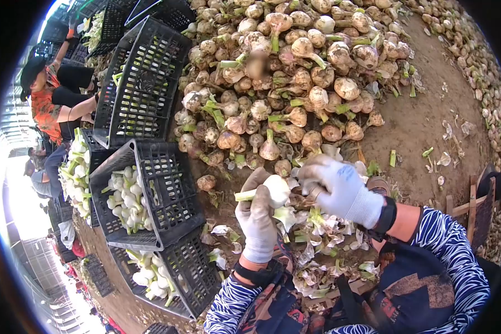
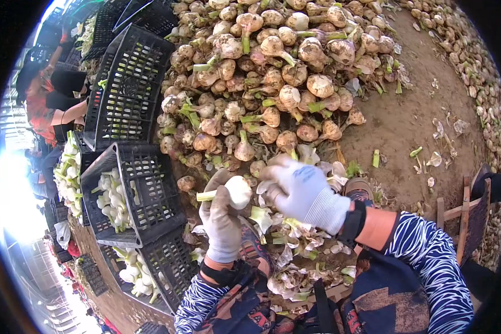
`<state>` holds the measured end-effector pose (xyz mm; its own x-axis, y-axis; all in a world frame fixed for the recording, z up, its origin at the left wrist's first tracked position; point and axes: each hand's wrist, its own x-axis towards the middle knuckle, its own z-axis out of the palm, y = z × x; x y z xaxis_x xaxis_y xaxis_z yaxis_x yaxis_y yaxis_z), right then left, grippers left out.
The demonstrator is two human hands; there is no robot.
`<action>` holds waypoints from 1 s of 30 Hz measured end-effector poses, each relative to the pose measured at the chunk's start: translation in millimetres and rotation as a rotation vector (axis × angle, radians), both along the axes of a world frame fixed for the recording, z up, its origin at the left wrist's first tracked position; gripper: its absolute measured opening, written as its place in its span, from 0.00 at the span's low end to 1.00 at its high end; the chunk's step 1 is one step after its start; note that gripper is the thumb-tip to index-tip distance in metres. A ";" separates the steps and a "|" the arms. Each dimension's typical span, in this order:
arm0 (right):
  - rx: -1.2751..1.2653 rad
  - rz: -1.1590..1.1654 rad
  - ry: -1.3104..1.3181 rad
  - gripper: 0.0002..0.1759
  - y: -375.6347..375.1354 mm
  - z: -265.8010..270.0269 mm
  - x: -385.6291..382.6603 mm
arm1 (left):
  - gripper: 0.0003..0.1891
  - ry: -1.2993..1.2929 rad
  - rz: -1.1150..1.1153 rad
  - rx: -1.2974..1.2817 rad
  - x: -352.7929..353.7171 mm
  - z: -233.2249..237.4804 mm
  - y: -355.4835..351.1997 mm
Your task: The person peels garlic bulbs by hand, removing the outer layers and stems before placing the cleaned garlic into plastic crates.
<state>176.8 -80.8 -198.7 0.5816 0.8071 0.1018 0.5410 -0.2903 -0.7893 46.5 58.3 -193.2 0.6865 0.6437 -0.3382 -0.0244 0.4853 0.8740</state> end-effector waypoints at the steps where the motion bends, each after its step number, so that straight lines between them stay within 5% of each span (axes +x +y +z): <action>1: -0.016 -0.002 -0.008 0.13 3.7 11.6 -6.8 | 0.20 0.057 -0.009 0.114 1.1 0.5 -2.9; 6: -0.073 0.012 -0.121 0.10 12.4 16.2 -13.2 | 0.15 0.142 -0.064 0.542 0.1 -1.7 -14.5; 10: -0.122 0.081 -0.165 0.10 15.9 13.1 -14.8 | 0.16 0.157 -0.059 0.640 -1.4 -8.6 -14.0; 16: -0.201 -0.013 -0.045 0.12 17.6 -11.9 -6.7 | 0.17 -0.006 -0.030 0.041 -10.0 -1.6 -8.4; 17: -0.291 -0.055 -0.054 0.12 16.7 -23.8 2.7 | 0.22 -0.053 -0.034 0.115 -9.8 -5.0 -7.3; 19: -0.412 -0.128 -0.048 0.12 10.2 -36.2 20.9 | 0.25 -0.153 -0.103 -0.183 -10.4 0.8 4.6; 21: -0.295 -0.134 0.019 0.10 6.8 -26.4 20.2 | 0.30 -0.199 -0.098 -0.356 -10.8 -3.7 11.2; 25: -0.046 0.027 0.086 0.12 6.4 2.4 -4.5 | 0.22 -0.096 0.015 -0.165 -7.8 -4.2 6.1; 30: -0.122 0.066 0.045 0.16 15.5 15.0 -18.2 | 0.17 0.068 0.045 0.264 -2.7 -2.6 -6.3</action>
